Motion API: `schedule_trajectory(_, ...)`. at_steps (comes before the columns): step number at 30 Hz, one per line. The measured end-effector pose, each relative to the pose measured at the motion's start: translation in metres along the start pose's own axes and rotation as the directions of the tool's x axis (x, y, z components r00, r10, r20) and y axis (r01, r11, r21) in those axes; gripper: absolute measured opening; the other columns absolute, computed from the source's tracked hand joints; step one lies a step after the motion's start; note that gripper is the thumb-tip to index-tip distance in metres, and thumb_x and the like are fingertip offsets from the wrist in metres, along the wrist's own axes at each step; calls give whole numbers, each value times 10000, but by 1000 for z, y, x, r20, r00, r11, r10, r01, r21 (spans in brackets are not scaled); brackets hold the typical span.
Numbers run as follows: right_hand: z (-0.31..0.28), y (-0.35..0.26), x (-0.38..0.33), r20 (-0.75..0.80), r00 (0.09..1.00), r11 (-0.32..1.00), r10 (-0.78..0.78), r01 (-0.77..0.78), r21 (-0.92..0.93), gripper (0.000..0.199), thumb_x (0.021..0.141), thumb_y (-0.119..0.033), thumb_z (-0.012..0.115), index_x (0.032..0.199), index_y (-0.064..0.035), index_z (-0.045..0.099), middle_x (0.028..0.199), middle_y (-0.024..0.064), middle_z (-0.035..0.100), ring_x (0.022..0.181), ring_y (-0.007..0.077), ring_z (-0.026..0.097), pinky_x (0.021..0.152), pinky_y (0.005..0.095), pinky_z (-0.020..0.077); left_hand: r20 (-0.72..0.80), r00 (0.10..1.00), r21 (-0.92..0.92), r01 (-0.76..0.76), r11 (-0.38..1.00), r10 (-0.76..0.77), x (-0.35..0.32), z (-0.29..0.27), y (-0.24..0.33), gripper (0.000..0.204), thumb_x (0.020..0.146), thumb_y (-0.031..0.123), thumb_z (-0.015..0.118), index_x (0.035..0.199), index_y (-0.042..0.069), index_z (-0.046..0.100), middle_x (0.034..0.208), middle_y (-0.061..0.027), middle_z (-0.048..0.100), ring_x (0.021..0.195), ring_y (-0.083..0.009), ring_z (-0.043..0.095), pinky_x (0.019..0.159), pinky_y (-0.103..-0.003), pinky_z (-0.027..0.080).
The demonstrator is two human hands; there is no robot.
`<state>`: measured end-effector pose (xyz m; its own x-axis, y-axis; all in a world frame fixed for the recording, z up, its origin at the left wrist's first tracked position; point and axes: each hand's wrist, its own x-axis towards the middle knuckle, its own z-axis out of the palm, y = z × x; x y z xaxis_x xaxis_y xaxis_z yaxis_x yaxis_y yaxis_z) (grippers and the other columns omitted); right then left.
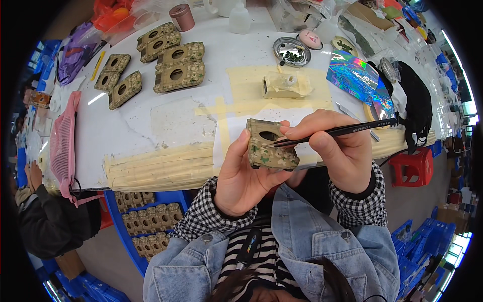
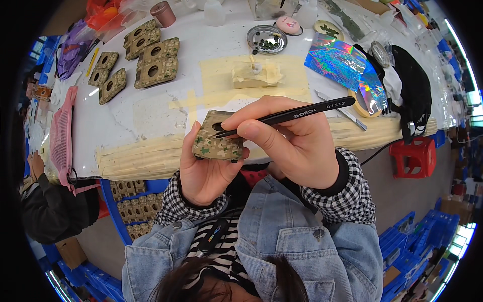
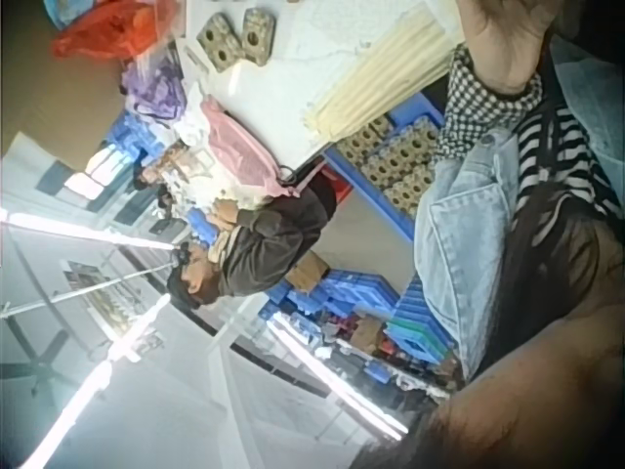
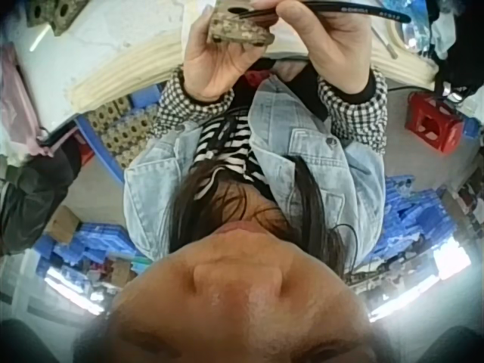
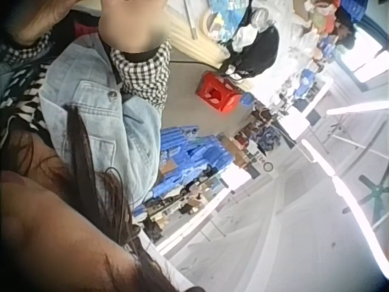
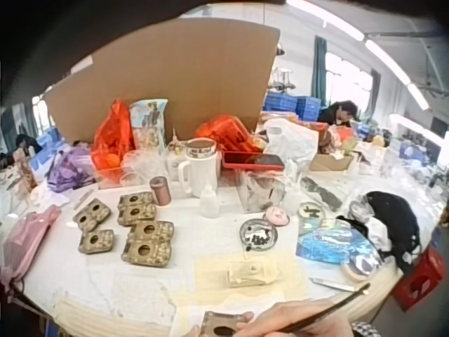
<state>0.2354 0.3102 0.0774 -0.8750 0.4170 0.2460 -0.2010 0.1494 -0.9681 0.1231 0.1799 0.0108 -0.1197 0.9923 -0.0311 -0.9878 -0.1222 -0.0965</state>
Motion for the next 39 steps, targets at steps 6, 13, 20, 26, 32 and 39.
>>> schedule_trajectory(6,1,2,1,-66,997,995,-37,43,91,220,930,-131,514,1013,56,595,912,108,638,829,133,613,729,244,483,22,999,83,21,996,-23,1,-2,3,560,963,426,317,1316,-8,341,1257,-211,470,1103,-310,543,896,-386,525)
schedule_trajectory(13,-14,13,6,-304,927,972,-221,183,-149,209,940,-141,494,1043,26,566,910,101,620,831,133,594,749,259,468,55,997,38,50,998,-52,2,-5,6,651,962,426,318,1377,-53,168,1311,-258,380,1109,-332,533,906,-381,517)
schedule_trajectory(20,-37,29,30,-190,859,535,-476,111,-837,98,791,-68,651,880,-28,644,768,94,612,714,216,551,659,301,443,84,995,5,55,998,-55,3,-9,7,693,957,424,334,1380,-79,113,1321,-280,353,1097,-365,532,908,-388,516)
schedule_trajectory(26,-35,45,44,-30,850,315,-526,162,-935,210,681,-124,738,854,-43,649,703,72,583,734,246,543,643,336,448,34,998,26,50,998,-51,3,-6,7,597,971,407,308,1369,-31,230,1279,-255,430,1086,-337,554,883,-397,531)
schedule_trajectory(32,-31,51,54,-8,843,309,-538,188,-932,168,677,-125,732,804,-57,644,682,61,568,737,243,545,637,335,449,16,1000,9,12,1000,-12,3,-5,6,591,973,403,304,1367,-31,231,1282,-257,426,1088,-342,552,879,-400,533)
schedule_trajectory(39,-31,47,55,-34,835,336,-549,183,-924,132,693,-80,719,798,-51,644,705,64,594,725,243,552,631,328,446,36,998,7,56,998,-56,3,-8,9,602,971,409,307,1370,-33,225,1278,-254,433,1090,-336,552,884,-395,529)
